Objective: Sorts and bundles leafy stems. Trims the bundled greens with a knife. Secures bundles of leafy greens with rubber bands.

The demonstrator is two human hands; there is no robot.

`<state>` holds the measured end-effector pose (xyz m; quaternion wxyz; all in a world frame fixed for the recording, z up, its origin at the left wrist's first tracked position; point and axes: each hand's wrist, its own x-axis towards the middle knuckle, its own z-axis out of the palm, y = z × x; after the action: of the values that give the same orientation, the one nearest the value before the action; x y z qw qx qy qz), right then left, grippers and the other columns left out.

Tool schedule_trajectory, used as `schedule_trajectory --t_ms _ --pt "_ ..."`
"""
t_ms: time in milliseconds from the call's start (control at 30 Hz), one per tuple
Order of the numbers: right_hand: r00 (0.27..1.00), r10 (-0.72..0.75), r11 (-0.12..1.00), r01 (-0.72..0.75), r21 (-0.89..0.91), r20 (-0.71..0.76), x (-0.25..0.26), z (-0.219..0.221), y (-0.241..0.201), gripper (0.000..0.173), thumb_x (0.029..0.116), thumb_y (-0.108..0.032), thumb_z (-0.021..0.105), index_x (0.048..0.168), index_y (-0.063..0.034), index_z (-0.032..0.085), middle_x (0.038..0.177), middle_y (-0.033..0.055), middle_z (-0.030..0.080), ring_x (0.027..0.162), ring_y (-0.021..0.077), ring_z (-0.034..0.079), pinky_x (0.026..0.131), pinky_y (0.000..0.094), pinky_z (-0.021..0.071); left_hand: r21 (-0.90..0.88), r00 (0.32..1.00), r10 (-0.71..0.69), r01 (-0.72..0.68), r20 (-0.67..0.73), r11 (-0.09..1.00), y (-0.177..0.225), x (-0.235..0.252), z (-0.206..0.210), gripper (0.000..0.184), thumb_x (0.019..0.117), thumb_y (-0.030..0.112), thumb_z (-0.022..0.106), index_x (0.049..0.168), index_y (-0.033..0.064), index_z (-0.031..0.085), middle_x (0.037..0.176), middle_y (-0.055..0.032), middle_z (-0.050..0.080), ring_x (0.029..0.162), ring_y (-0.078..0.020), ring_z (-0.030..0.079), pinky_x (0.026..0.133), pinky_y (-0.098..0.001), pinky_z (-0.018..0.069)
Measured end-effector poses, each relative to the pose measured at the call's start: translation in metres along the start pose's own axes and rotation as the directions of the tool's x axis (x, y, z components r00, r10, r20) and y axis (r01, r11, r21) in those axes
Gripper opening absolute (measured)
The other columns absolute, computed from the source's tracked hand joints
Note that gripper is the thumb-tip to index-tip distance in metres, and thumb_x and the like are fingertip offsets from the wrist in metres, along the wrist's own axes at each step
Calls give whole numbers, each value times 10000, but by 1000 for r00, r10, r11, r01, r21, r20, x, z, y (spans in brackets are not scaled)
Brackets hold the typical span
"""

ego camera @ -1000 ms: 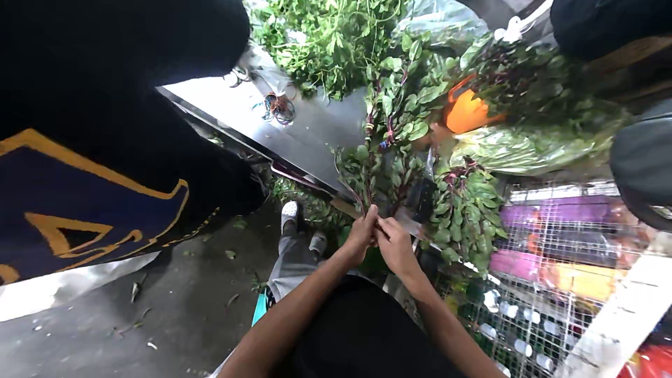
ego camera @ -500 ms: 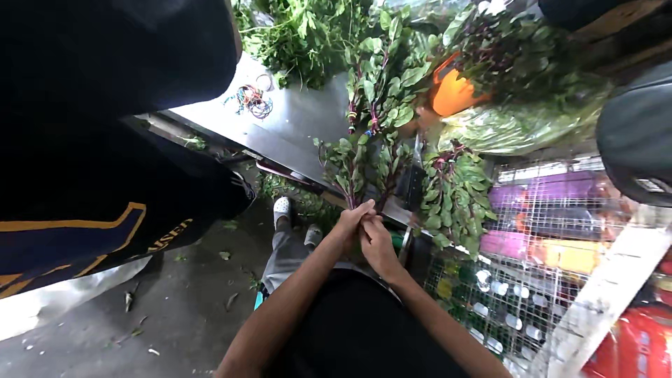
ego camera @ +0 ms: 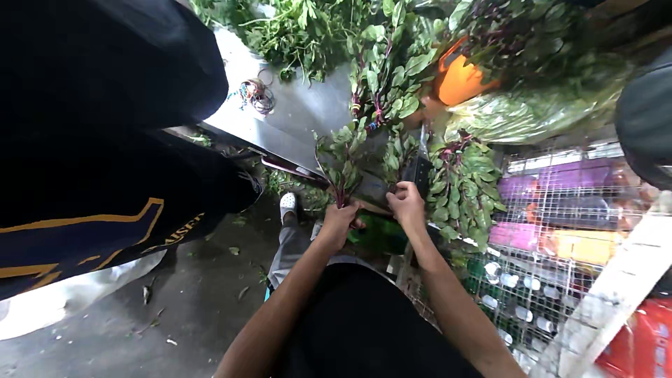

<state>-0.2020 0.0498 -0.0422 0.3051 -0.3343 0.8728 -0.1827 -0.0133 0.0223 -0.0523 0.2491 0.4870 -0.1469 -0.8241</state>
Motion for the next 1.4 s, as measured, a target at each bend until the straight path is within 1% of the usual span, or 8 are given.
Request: schedule_trajectory --t_ms 100,167,367,633,733,867,1100,1400 --pt "994 91 946 -105 305 61 4 -10 7 550 956 -125 699 1440 -18 462 929 142 688 625 183 646 539 331 547 -82 1000 0 2 30 997 -1 -2 1 115 1061 84 530 1036 -6 596 576 22 465 495 -116 544 633 -334 611" --pt "983 144 848 -182 497 113 5 -17 10 492 966 -84 684 1416 -3 503 900 129 668 605 148 606 513 280 509 -107 999 -6 9 33 994 0 -4 3 135 1067 100 522 1045 0 610 573 27 453 487 -110 530 618 -325 603" --pt "997 71 631 -76 772 40 2 -40 19 206 984 6 605 1186 12 562 926 84 655 694 130 627 615 269 552 -97 998 -29 34 51 995 0 -2 14 149 1065 116 524 1035 8 622 591 24 454 488 -109 509 588 -303 576" --pt "999 -52 422 35 906 -15 4 -54 29 314 1005 42 513 1315 -8 517 937 56 637 745 128 641 735 302 589 -121 996 -24 35 86 992 -2 -2 36 190 1085 143 483 1013 15 603 592 27 453 488 -104 502 582 -294 566" --pt "987 -162 382 82 920 -21 3 -63 28 227 994 41 516 1199 -29 583 902 52 659 743 128 659 740 301 606 -145 996 -14 26 87 989 -3 0 39 205 1091 158 476 1023 11 602 590 25 460 491 -109 511 581 -300 567" --pt "987 -161 463 74 883 2 7 -66 21 154 1019 30 486 1093 -83 559 851 20 646 746 127 652 782 332 593 -140 997 -31 40 66 989 -3 -4 40 210 1090 157 478 994 16 600 588 21 462 485 -101 508 571 -284 562" --pt "995 -103 642 55 765 15 25 -72 -1 193 1029 22 487 1188 -62 555 936 78 692 651 114 637 546 238 527 -110 998 -20 27 61 994 -4 -2 54 183 1073 155 525 1006 10 616 601 7 477 500 -116 526 586 -284 567" --pt "962 -263 547 87 832 72 7 -48 5 147 1010 -18 541 1138 -60 601 883 86 716 557 86 585 507 226 508 -151 991 -8 28 135 988 -4 22 95 126 1037 138 600 1050 15 617 593 -22 512 485 -130 543 548 -298 564"
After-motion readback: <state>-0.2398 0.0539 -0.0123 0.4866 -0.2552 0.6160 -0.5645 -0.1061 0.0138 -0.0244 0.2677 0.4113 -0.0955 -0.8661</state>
